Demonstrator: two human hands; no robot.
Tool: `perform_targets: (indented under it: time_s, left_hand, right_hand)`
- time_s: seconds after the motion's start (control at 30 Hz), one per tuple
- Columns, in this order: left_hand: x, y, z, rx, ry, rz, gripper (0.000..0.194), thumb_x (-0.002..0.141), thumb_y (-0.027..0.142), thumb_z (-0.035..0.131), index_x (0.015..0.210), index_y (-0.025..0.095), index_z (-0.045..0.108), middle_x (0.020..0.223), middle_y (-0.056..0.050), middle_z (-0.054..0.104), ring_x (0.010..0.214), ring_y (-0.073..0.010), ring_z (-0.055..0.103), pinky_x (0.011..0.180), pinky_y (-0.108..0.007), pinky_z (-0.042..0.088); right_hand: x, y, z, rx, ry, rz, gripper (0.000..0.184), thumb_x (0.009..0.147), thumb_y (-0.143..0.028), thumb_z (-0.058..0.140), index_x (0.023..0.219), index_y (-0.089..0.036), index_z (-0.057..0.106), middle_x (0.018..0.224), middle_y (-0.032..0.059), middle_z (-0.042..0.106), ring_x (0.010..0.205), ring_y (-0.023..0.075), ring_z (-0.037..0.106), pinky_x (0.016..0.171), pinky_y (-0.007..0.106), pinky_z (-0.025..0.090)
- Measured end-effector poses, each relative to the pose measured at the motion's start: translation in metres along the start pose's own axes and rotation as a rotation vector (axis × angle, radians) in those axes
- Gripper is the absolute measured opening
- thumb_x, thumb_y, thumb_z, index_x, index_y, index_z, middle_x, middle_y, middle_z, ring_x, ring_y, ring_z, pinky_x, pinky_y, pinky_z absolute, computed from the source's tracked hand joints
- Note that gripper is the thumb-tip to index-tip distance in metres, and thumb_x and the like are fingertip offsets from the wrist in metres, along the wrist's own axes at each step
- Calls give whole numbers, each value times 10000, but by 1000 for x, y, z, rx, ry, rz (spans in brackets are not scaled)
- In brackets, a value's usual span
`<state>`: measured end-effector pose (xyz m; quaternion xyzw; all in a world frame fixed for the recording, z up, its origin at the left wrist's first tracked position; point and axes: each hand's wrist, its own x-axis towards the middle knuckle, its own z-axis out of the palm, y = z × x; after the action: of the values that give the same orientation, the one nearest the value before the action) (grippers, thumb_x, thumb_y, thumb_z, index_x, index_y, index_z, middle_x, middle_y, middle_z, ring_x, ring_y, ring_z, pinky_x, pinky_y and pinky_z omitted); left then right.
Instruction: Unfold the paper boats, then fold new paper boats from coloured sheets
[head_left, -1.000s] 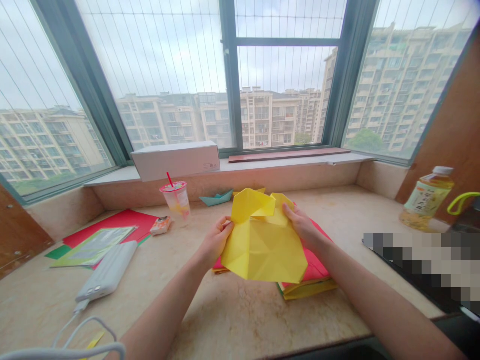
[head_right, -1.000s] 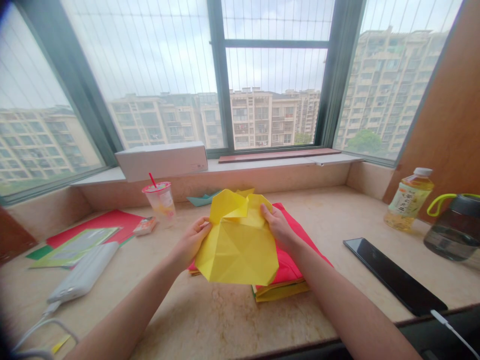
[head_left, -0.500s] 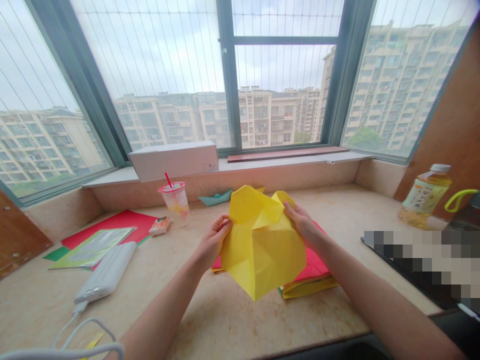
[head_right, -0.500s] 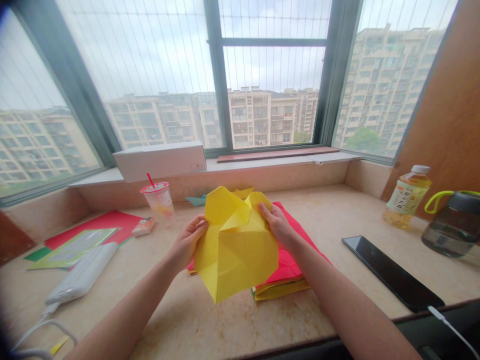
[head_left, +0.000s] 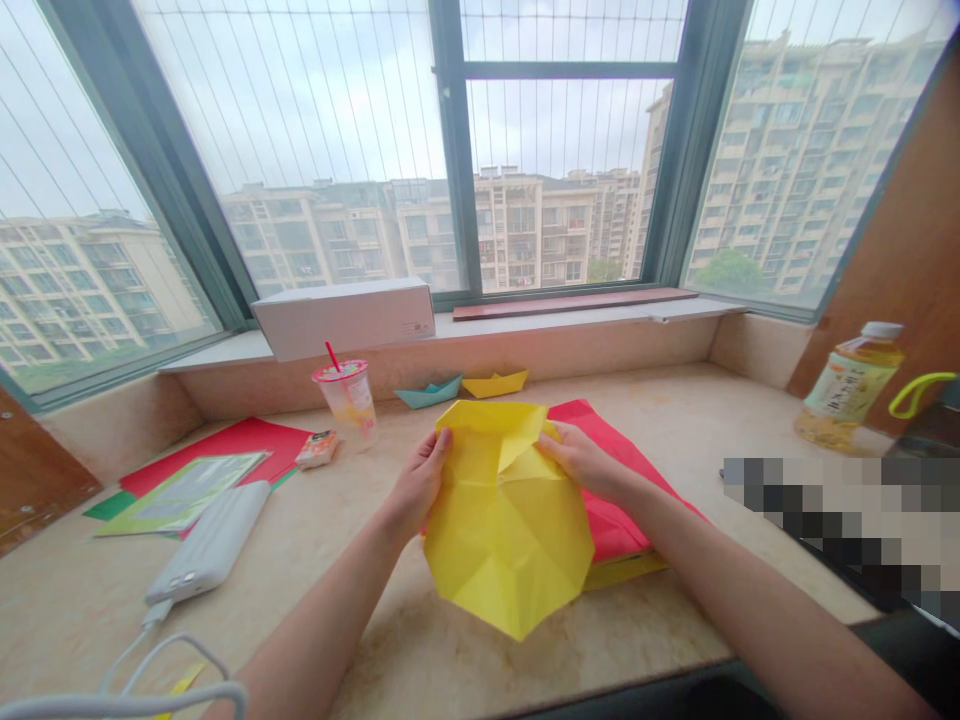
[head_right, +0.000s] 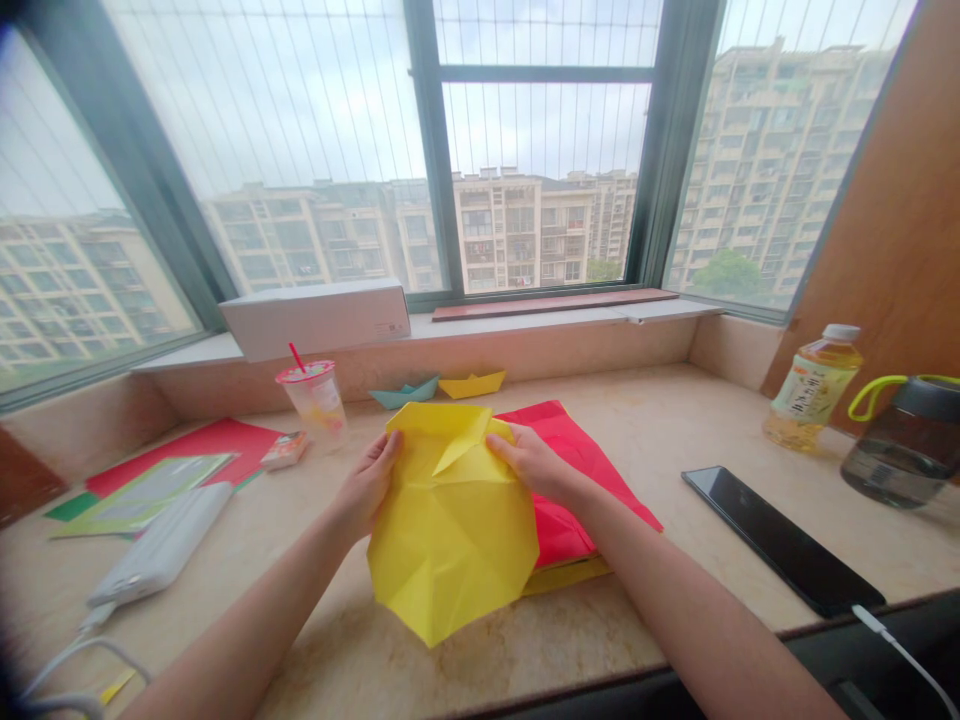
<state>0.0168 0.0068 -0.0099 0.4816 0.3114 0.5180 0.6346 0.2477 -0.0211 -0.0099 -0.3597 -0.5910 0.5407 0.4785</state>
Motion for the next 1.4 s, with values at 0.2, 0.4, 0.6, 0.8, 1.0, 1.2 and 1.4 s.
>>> perform_targets:
  time_s: [0.2, 0.4, 0.6, 0.8, 1.0, 1.2, 1.4]
  left_hand:
    - [0, 11, -7, -42, 127, 101, 503, 749, 566, 714, 1126, 238, 665, 977, -61, 752, 1001, -286, 692, 826, -366, 568]
    - [10, 31, -25, -6, 181, 212, 473, 757, 455, 732, 1141, 194, 644, 943, -62, 750, 917, -258, 713, 769, -328, 578]
    - [16, 20, -29, 48, 77, 152, 496, 767, 365, 731, 1220, 236, 574, 858, -32, 738, 815, -188, 717, 711, -270, 564]
    - [21, 13, -43, 146, 99, 135, 462, 745, 366, 741, 1147, 180, 609, 873, -53, 733, 778, -189, 702, 649, -246, 528]
    - [27, 9, -54, 284, 225, 95, 446, 697, 528, 725, 901, 134, 679, 795, -63, 728, 721, -198, 684, 581, -243, 489]
    - [29, 6, -54, 246, 281, 125, 409, 671, 453, 768, 916, 155, 631, 768, -43, 728, 694, -188, 685, 646, -274, 523]
    - [26, 8, -48, 195, 203, 134, 471, 721, 377, 748, 1109, 177, 572, 846, -60, 743, 733, -193, 702, 651, -279, 538]
  right_hand:
    - [1, 11, 1, -31, -107, 30, 349, 845, -478, 632, 1063, -212, 698, 1069, 64, 743, 970, 271, 699, 793, 387, 575]
    - [8, -4, -37, 63, 145, -31, 337, 826, -459, 649, 1049, -212, 695, 988, 82, 760, 823, 256, 724, 702, 365, 586]
    - [11, -14, -59, 105, 261, -44, 322, 813, -437, 662, 1032, -202, 695, 950, 86, 766, 793, 262, 731, 705, 382, 588]
    - [10, 2, -61, 122, 169, 30, 323, 832, -409, 665, 1065, -187, 694, 953, 88, 766, 774, 250, 730, 690, 362, 585]
    - [10, 12, -65, 91, 58, 117, 330, 875, -383, 639, 1150, -203, 657, 1051, 72, 752, 865, 218, 723, 752, 307, 573]
    - [12, 12, -71, 94, 135, 124, 296, 870, -348, 647, 1124, -199, 679, 1026, 73, 760, 855, 228, 726, 748, 309, 579]
    - [16, 11, -72, 132, 302, 117, 297, 931, -411, 541, 976, -178, 720, 944, 100, 773, 786, 232, 736, 692, 312, 589]
